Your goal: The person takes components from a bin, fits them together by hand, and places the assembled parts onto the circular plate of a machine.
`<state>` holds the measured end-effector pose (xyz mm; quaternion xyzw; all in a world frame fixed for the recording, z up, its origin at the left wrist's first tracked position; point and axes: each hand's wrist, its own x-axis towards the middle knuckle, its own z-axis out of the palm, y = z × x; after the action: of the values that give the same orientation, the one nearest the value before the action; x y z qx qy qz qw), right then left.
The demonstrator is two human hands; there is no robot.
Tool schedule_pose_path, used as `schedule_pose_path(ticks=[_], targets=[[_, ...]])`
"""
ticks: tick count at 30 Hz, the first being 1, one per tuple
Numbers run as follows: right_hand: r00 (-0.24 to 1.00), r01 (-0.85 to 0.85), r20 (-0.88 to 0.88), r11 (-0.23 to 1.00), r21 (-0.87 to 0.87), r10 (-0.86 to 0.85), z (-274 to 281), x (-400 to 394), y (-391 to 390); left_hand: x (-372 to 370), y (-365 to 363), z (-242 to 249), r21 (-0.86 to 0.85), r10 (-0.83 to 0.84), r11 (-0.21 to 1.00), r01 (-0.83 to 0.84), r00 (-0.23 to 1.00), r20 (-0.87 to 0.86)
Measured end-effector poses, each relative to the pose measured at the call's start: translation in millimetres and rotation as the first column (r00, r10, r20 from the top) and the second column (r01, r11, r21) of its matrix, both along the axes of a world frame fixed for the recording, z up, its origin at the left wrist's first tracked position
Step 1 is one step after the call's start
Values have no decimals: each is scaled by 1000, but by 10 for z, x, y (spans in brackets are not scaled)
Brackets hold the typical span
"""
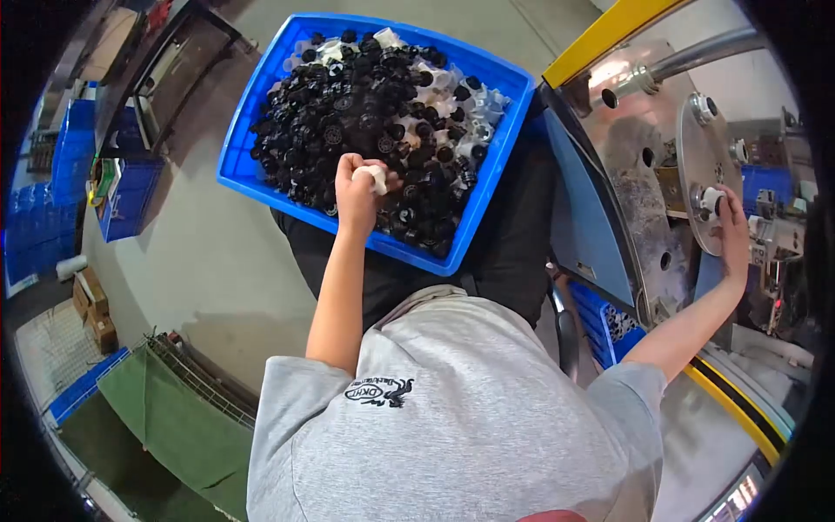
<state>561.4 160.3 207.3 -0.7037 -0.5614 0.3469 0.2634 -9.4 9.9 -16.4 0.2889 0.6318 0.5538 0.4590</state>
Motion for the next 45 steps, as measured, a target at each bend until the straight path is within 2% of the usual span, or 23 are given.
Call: schedule_pose_path(ticks=[2, 3, 5, 7, 12, 13, 15, 16, 17, 19, 20, 22, 23, 24, 25, 27, 28, 29, 30, 32, 37, 42, 45], targets=[[999, 0, -36, 1000, 2, 0, -11, -6, 12, 3, -94, 42, 30, 146, 983, -184, 860, 489], [999, -5, -36, 1000, -1, 5, -42, 18, 39, -9, -101, 51, 27, 151, 982, -188, 860, 488], [999, 33, -25, 998, 47, -32, -163, 149, 99, -36, -103, 61, 89, 44, 995, -44, 999, 11], [997, 83, -2, 991, 108, -83, -255, 301, 110, 4, -34, 83, 83, -75, 988, 127, 885, -460], [992, 87, -99, 995, 40, -83, -185, -23, -124, 200, 368, 214, 84, -195, 918, 389, 624, -757], [991, 115, -75, 993, 17, -114, -178, -31, -63, 263, 458, 158, 108, -201, 905, 412, 638, -744], [987, 155, -51, 988, 4, -155, -152, 5, -59, 313, 585, 8, -60, -259, 880, 472, 370, -892], [910, 63, 369, 941, 332, -191, -174, 26, -97, 305, 601, -67, -154, -280, 869, 470, 211, -936], [658, -169, 680, 816, 553, -325, -200, -24, -89, 267, 608, -125, -248, -297, 863, 439, 44, -954], [801, -172, 479, 629, 758, -359, -144, -429, -267, 280, 629, -179, -254, -276, 880, 403, -3, -961], [952, 199, 46, 726, 658, -303, -201, -752, -449, 242, 638, -226, -211, -229, 878, 429, -11, -973], [981, 196, -127, 788, 584, -149, -704, -1153, -600, 206, 636, -211, -222, -261, 891, 396, 48, -964], [996, 84, -82, 846, 527, -48, -918, -1469, -677, 224, 604, -140, -241, -310, 904, 353, 155, -938], [985, -17, -165, 971, 239, 58, -1017, -1755, -802, 250, 565, -17, -239, -330, 913, 331, 251, -910], [965, -194, -130, 954, 227, 227, -1079, -2048, -900, 276, 530, 108, -237, -339, 922, 306, 344, -875], [876, -456, -99, 877, 154, 473, -1191, -2520, -1063, 357, 371, 242, -87, -255, 966, 244, 831, -494], [853, -464, -171, 867, 182, 493, -1209, -2761, -1149, 393, 256, 348, -86, -291, 957, 278, 926, -240], [826, -470, -240, 858, 206, 510, -1225, -2966, -1240, 447, 126, 462, -76, -305, 949, 307, 952, 36], [820, -475, -253, 857, 197, 513, -1260, -3126, -1304, 522, 2, 551, -38, -337, 938, 345, 931, 142], [749, -606, -90, 734, 306, 656, -1331, -3338, -1360, 648, -222, 578, 13, -417, 905, 426, 878, 233], [747, -621, -184, 770, 148, 638, -1297, -3241, -1233, 588, -410, 402, 97, -271, 960, 263, 789, 551], [621, -757, 144, 541, 367, 771, -1442, -3215, -1289, 789, -366, 358, 193, -463, 886, 423, 837, 291], [657, -730, 74, 609, 312, 750, -1407, -3184, -1324, 934, -320, 180, 186, -481, 875, 447, 847, 225]])
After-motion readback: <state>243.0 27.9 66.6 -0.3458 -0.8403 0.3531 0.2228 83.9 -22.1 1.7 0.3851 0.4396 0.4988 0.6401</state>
